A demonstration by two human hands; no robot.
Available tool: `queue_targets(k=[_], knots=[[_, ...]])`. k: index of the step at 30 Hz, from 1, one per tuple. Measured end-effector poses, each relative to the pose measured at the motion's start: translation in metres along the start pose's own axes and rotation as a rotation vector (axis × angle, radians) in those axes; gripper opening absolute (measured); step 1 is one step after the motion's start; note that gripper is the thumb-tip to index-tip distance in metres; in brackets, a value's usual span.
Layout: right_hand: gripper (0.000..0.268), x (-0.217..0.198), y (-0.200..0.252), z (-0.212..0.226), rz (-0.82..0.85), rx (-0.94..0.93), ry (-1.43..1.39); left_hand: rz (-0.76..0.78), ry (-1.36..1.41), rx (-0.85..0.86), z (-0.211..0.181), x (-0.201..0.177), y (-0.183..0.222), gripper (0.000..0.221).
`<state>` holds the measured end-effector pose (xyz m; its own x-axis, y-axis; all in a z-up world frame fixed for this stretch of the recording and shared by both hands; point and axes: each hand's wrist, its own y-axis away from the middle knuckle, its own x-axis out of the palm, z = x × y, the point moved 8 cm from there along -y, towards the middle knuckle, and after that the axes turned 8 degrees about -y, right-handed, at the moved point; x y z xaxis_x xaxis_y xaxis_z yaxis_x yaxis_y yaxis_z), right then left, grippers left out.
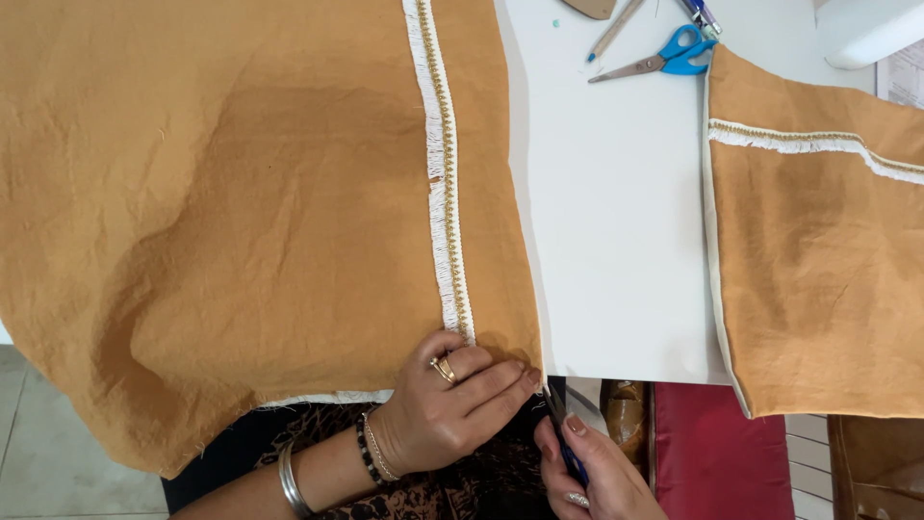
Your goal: Trimming loose threads from the decorative trim of a brown pillowcase using a small tool
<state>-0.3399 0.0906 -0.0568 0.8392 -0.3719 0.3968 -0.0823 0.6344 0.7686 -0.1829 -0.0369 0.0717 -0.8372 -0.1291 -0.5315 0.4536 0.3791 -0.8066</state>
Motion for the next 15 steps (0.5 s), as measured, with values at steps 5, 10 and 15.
queue_targets(k=[5, 10, 15], knots=[[0.052, 0.003, 0.001, 0.004, -0.040, -0.045, 0.018, 0.006, -0.009, 0.006, -0.001, -0.001, -0.002, 0.019], [0.053, -0.007, -0.005, -0.005, -0.089, -0.019, 0.006, 0.009, -0.003, 0.003, 0.000, -0.002, -0.002, 0.021], [0.054, -0.016, -0.008, -0.010, -0.111, -0.016, 0.021, -0.001, 0.001, -0.003, 0.000, 0.000, 0.000, 0.019]])
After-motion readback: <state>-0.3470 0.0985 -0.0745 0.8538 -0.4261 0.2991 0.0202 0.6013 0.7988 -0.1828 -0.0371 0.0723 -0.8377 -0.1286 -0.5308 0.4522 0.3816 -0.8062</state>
